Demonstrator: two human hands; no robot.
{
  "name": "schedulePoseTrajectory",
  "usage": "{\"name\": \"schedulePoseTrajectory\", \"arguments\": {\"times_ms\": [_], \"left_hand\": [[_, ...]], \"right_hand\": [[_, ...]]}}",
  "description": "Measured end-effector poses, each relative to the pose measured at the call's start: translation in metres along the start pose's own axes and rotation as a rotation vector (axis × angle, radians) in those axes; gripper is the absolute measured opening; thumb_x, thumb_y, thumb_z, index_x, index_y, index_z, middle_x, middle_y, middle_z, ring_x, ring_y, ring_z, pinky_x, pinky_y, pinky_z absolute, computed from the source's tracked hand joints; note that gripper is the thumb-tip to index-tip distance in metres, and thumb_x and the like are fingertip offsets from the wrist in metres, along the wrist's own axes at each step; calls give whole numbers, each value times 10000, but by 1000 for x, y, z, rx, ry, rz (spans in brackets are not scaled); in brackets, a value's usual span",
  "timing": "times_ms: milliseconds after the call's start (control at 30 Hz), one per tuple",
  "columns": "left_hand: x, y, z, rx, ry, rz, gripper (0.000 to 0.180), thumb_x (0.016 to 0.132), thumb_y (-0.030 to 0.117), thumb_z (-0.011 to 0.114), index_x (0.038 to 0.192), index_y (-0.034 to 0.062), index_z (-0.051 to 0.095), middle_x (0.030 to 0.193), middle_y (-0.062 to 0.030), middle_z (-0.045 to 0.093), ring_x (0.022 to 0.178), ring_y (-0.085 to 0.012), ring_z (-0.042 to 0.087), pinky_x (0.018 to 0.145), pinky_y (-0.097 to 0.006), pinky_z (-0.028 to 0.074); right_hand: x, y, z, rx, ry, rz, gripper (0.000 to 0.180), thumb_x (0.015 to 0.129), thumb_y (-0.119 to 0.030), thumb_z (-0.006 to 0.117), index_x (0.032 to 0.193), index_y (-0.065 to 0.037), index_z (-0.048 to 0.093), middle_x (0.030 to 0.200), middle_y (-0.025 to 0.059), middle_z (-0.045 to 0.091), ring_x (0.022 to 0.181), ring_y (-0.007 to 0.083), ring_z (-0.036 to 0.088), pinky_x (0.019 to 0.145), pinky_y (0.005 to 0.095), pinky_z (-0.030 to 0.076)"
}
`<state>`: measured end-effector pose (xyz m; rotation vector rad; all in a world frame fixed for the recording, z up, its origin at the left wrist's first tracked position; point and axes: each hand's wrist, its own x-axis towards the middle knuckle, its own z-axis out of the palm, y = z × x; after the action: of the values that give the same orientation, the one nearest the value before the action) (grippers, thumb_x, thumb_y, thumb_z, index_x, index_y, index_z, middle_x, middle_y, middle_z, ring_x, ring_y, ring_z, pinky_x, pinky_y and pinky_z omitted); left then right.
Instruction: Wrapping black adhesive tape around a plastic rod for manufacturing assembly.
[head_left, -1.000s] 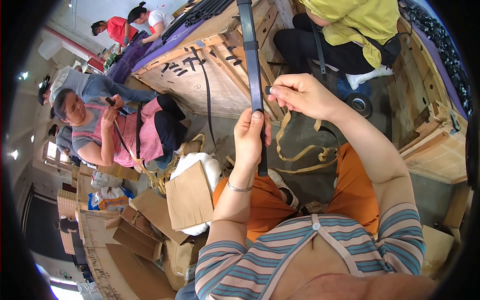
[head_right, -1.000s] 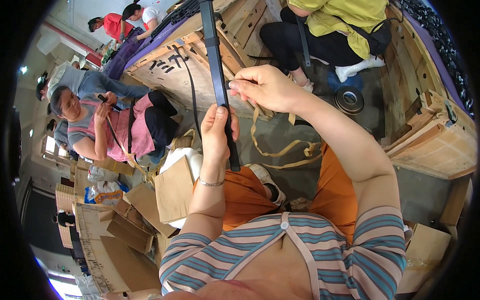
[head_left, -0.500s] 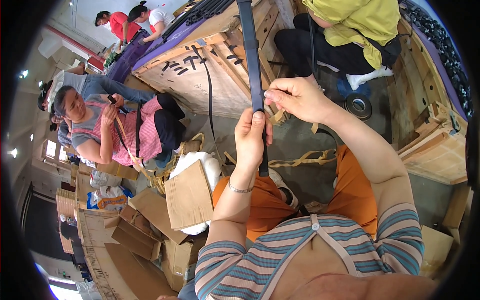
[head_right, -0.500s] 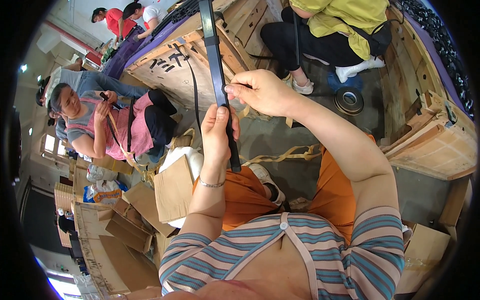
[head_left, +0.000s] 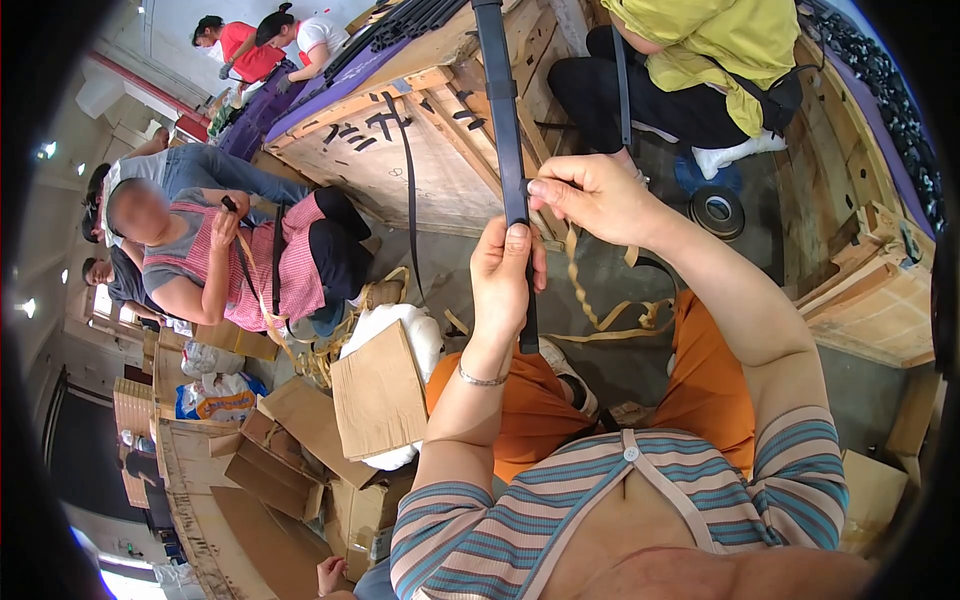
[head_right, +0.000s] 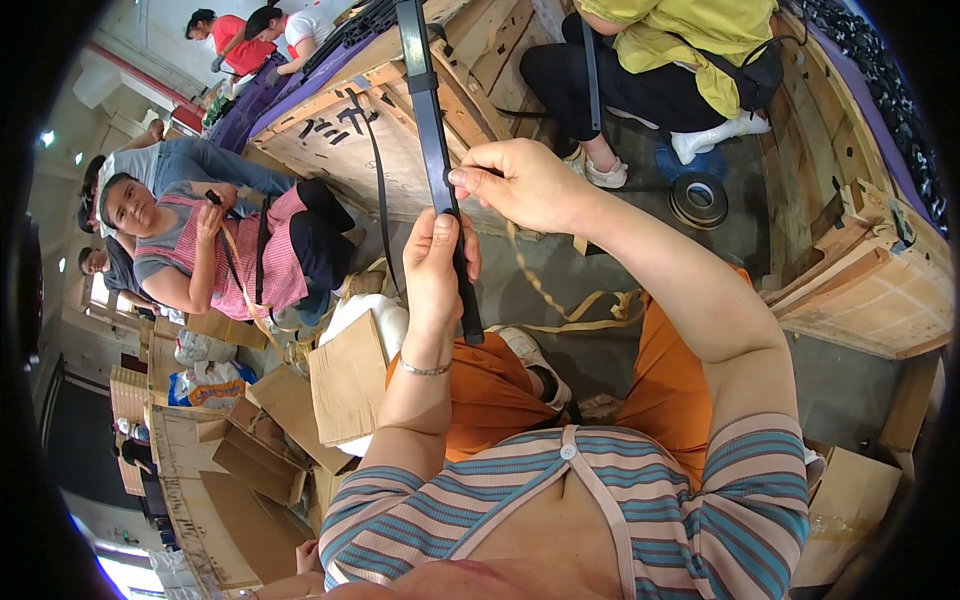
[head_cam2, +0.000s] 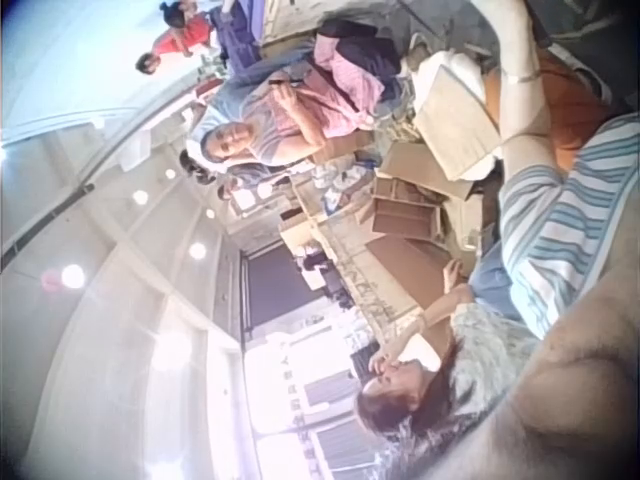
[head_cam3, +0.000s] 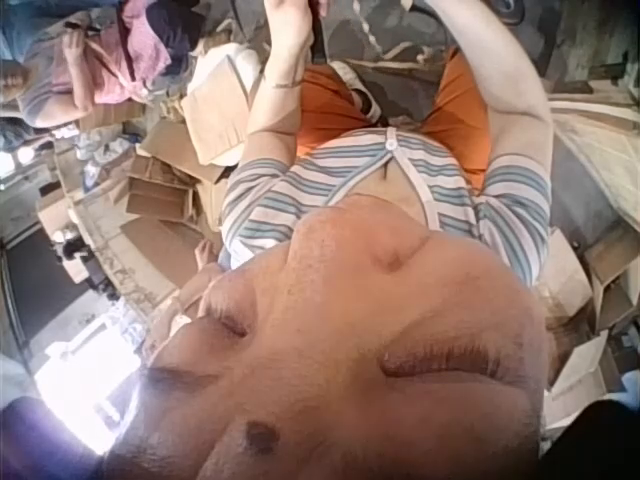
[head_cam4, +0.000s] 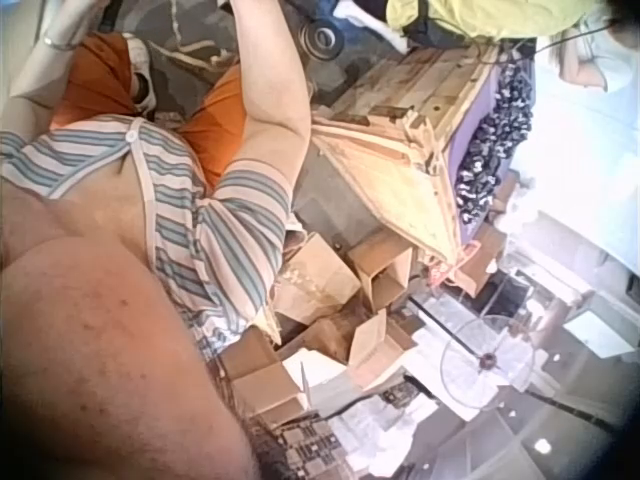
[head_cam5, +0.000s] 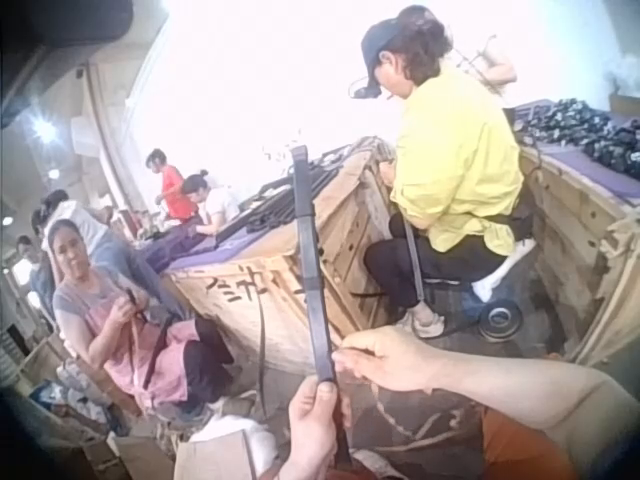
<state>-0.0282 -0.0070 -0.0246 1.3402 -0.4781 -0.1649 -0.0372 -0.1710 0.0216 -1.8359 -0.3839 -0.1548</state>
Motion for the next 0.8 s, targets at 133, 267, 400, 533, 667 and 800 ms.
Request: {"name": "schedulePoseTrajectory", "arguments": {"times_ms": [133,267,400,533,667,800], "left_hand": [[-1,0,1,7,2,2,219,943,227,419,889,28,491,561,-26,472,426,-78,407,398,-189,329],[0,-2,2,9,-1,-1,214,943,223,419,892,29,492,564,-23,474,429,-74,406,397,-185,327],[0,-3,1,55,10,24,200,940,218,429,877,34,479,568,-21,476,433,-66,405,397,-180,324],[0,-4,1,117,11,20,194,939,218,431,864,43,467,574,-22,481,435,-62,405,395,-182,322],[0,-3,2,100,-2,26,213,942,239,426,868,44,470,593,-12,489,435,-57,409,399,-181,329],[3,-6,6,84,75,24,149,888,170,537,862,45,460,614,5,489,433,-46,413,391,-178,336]], "right_hand": [[2,4,1,0,-7,-10,265,896,-239,519,832,8,588,715,51,616,613,75,515,562,236,413],[8,21,8,26,59,-73,250,878,-227,540,827,10,599,674,92,603,576,90,510,538,250,399],[6,17,9,-43,98,-73,242,857,-226,565,831,11,608,636,109,584,547,103,509,516,265,398],[7,24,15,-3,169,-102,193,845,-168,578,829,22,609,624,44,549,548,61,458,493,235,365],[7,22,21,78,256,-118,196,801,-159,591,826,32,626,602,88,592,515,96,525,490,245,412],[12,26,26,52,353,-164,208,798,-176,605,822,29,629,580,73,584,502,84,523,476,238,412]]}}
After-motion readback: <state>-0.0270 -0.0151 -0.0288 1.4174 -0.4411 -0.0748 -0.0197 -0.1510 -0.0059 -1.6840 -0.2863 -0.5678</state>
